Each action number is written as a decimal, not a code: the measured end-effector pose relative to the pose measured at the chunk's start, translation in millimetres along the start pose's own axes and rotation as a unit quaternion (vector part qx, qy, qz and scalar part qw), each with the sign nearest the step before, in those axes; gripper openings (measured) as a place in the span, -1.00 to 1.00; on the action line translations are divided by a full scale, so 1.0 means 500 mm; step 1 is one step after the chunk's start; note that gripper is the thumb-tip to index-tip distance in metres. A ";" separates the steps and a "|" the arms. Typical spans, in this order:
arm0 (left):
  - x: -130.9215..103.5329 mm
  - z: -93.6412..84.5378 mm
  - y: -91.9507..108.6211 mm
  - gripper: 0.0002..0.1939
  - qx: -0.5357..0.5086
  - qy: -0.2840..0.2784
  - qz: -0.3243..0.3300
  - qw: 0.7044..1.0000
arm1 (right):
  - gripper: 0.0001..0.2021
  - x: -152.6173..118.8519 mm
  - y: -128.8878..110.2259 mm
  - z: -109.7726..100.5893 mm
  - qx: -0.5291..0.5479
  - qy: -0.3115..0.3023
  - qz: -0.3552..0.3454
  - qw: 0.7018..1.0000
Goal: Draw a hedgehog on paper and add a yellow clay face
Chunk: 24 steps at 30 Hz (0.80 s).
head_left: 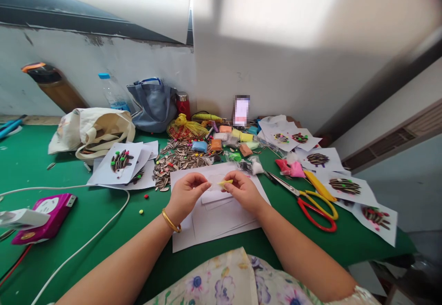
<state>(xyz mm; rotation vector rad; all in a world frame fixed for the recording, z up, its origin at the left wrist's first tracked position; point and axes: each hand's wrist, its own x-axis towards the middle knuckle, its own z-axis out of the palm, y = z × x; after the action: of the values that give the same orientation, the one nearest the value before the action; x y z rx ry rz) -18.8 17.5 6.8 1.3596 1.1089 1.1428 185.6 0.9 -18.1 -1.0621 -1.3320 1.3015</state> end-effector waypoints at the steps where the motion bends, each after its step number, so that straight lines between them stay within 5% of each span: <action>1: 0.000 0.001 0.002 -0.77 -0.016 -0.005 -0.011 1.000 | -0.73 0.000 0.000 0.001 0.005 -0.002 0.004 1.000; 7: 0.002 0.002 0.013 -0.64 -0.236 -0.026 -0.146 0.960 | -0.67 0.007 -0.007 -0.004 0.023 0.023 0.026 0.999; 11: 0.004 -0.002 0.015 -0.61 -0.292 -0.051 -0.188 0.936 | -0.66 0.011 -0.010 -0.008 0.038 0.046 0.021 0.998; 24: 0.006 -0.002 0.008 -0.65 -0.221 -0.006 -0.140 0.965 | -0.63 0.012 -0.019 -0.007 0.037 0.052 0.023 0.998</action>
<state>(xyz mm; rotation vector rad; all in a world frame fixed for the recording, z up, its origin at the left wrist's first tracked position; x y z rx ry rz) -19.4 20.4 10.9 0.8331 0.9313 1.0890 188.5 7.0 -8.3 -1.0991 -1.1799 1.3016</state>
